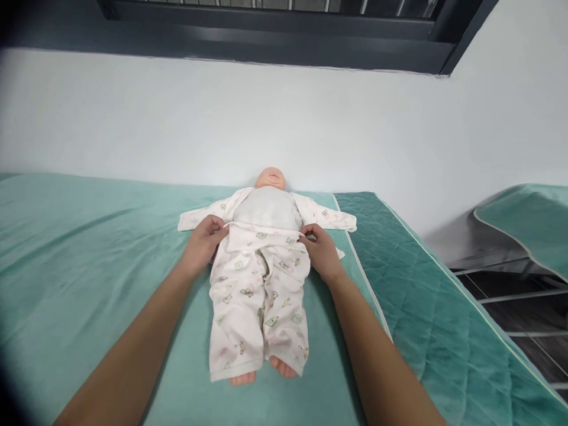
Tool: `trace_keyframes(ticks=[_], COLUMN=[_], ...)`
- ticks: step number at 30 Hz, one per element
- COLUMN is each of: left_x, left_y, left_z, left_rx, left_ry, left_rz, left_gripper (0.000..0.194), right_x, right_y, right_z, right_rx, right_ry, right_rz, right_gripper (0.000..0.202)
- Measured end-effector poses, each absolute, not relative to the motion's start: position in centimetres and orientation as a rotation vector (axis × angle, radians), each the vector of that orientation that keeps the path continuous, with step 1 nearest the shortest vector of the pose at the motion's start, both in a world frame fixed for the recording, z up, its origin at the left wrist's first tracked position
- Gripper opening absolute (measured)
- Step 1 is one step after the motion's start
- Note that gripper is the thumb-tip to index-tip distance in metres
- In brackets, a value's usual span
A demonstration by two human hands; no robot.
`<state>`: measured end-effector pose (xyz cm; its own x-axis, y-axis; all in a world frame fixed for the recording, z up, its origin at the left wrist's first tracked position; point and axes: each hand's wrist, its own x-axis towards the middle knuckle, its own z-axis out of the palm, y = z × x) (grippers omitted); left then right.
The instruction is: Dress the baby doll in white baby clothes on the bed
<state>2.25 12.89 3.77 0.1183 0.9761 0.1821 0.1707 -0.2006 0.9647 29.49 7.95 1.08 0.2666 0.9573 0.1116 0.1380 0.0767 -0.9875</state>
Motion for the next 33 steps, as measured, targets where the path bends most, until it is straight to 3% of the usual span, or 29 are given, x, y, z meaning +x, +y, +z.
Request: trace_keyframes(ticks=[4,13,19,26,30,33], left_x=[3.7,1.8,1.3,0.9,0.9,1.0], left_y=[13.6,12.7,12.9,12.7,12.8,12.8], left_z=[3.6,4.7,4.8,5.1,5.0,4.9], left_rx=[1.592,1.270,1.246,1.430,1.427,1.415], left_ry=[1.275,1.103,0.921,0.929,0.962,0.979], left_rz=[1.443,0.829,0.763,0.651,0.632,0.637], left_gripper=[0.017,0.037,0.029,0.046,0.045,0.041], right_x=[29.4,29.8,30.9,30.6,30.6,30.8], right_y=[8.5,7.1,6.9,6.7,6.2,6.1], right_z=[0.6,1.8,1.6,1.8,2.5,2.6], right_rx=[-1.341,-1.222,-1.149,-1.179,-1.185,-1.201], right_ry=[-1.126,-1.129,-1.113,-1.206,-1.251,-1.256], right_rz=[0.823,1.221,1.366,1.282,1.295,1.306], right_gripper=[0.018,0.026,0.025,0.032,0.042,0.037])
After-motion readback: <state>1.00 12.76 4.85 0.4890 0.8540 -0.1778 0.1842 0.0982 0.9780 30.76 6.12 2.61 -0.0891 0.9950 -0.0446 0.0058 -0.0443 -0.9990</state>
